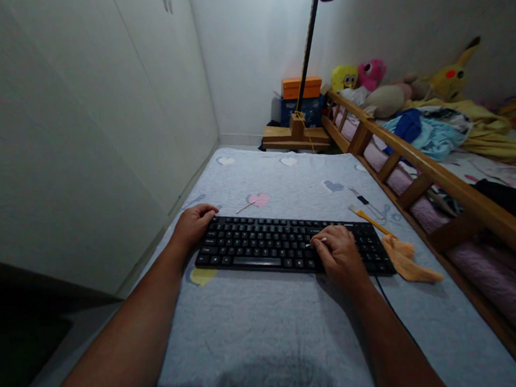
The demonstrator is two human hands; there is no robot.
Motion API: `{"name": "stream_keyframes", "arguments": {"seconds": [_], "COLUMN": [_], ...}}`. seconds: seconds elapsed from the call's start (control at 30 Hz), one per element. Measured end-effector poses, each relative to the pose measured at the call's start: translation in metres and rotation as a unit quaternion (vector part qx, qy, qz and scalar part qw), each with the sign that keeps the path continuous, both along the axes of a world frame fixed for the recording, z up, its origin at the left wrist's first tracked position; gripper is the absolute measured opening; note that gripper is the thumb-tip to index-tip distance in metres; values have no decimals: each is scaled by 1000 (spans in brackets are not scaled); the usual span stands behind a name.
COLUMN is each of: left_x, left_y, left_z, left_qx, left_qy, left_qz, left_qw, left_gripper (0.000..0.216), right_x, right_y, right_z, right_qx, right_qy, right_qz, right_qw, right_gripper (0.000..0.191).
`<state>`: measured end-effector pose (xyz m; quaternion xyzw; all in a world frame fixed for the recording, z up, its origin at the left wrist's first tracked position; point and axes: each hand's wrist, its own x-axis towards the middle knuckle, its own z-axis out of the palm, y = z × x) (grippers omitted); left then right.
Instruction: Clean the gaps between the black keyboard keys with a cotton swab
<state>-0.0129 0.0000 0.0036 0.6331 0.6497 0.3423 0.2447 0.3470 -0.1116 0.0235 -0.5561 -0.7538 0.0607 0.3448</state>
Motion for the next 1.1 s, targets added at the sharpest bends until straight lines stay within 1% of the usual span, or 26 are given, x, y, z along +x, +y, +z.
{"name": "stream_keyframes", "arguments": {"seconds": [0.17, 0.33, 0.5, 0.67, 0.93, 1.1], "left_x": [2, 2, 2, 2, 0, 0], "left_y": [-2, -3, -2, -2, 0, 0], "left_z": [-1, 1, 1, 0, -1, -2], "left_qx": [4, 0, -5, 7, 7, 3], "left_qy": [-14, -20, -18, -22, -10, -8], "left_qz": [3, 3, 1, 7, 1, 6], "left_qw": [1000, 1000, 1000, 1000, 1000, 1000], "left_gripper": [34, 35, 36, 35, 35, 35], "right_x": [-2, -1, 4, 13, 22, 22], "right_y": [-4, -5, -6, -7, -9, -8], "right_z": [3, 4, 6, 9, 7, 4], "right_qx": [-3, -12, -14, -16, -27, -10], "right_qy": [12, 12, 4, -4, 5, 15], "right_qz": [6, 4, 2, -9, 17, 6], "right_qw": [1000, 1000, 1000, 1000, 999, 1000], "right_gripper": [23, 23, 24, 23, 22, 20]}}
